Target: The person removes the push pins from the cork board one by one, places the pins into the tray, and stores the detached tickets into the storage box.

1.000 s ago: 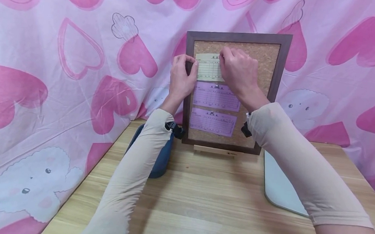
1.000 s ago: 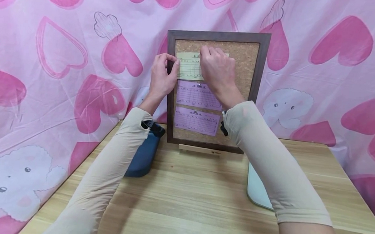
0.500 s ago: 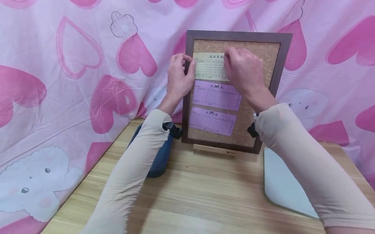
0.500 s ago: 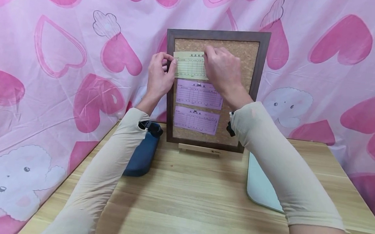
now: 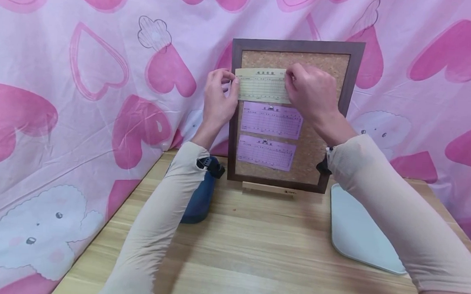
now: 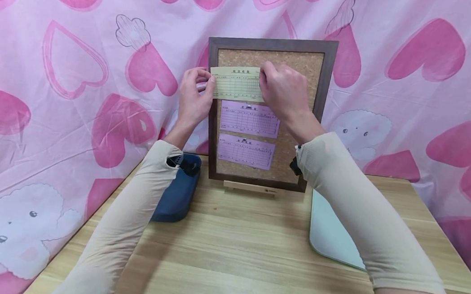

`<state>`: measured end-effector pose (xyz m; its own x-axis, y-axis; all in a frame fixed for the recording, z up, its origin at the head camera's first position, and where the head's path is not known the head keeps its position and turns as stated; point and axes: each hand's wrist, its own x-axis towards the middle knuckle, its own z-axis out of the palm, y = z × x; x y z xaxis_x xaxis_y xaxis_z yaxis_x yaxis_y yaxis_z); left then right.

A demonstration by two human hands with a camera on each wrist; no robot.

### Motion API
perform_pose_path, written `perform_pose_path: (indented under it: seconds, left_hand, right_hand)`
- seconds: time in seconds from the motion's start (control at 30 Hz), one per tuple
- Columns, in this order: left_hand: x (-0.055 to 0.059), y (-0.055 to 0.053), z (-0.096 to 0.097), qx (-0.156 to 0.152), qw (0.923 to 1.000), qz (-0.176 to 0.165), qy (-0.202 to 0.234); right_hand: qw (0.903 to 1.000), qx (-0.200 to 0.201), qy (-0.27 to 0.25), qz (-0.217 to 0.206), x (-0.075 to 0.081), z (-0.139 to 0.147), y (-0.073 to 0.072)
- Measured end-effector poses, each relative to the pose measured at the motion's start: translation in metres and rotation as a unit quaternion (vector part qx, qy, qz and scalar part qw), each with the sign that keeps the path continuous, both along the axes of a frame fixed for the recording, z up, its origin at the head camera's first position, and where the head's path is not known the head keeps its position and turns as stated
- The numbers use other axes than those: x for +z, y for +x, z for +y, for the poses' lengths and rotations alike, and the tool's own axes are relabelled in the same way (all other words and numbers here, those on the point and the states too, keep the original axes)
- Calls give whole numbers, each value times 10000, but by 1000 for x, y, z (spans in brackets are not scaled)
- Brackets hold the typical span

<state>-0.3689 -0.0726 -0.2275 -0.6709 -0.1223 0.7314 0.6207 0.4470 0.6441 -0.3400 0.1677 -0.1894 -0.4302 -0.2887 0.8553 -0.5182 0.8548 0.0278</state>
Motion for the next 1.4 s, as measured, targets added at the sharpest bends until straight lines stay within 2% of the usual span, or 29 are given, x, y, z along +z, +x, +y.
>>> perform_pose_path:
  seconds: [0.57, 0.9, 1.13, 1.23, 1.4]
  left_hand:
    - [-6, 16, -13, -87, 9994, 255, 215]
    - [-9, 34, -17, -424, 9986, 270, 150]
    - [0, 81, -10, -815, 9955, 429, 210]
    - [-7, 81, -12, -879, 9948, 456, 243]
    - [-27, 70, -21, -797, 9954, 421, 332]
  right_hand:
    - [9983, 285, 86, 504, -16, 20, 20]
    - [9981, 372, 4, 483, -25, 37, 34]
    - [9975, 449, -495, 238, -32, 52, 51]
    - [9959, 428, -769, 214, -37, 58, 58]
    - [9916, 420, -1206, 192, -47, 66, 68]
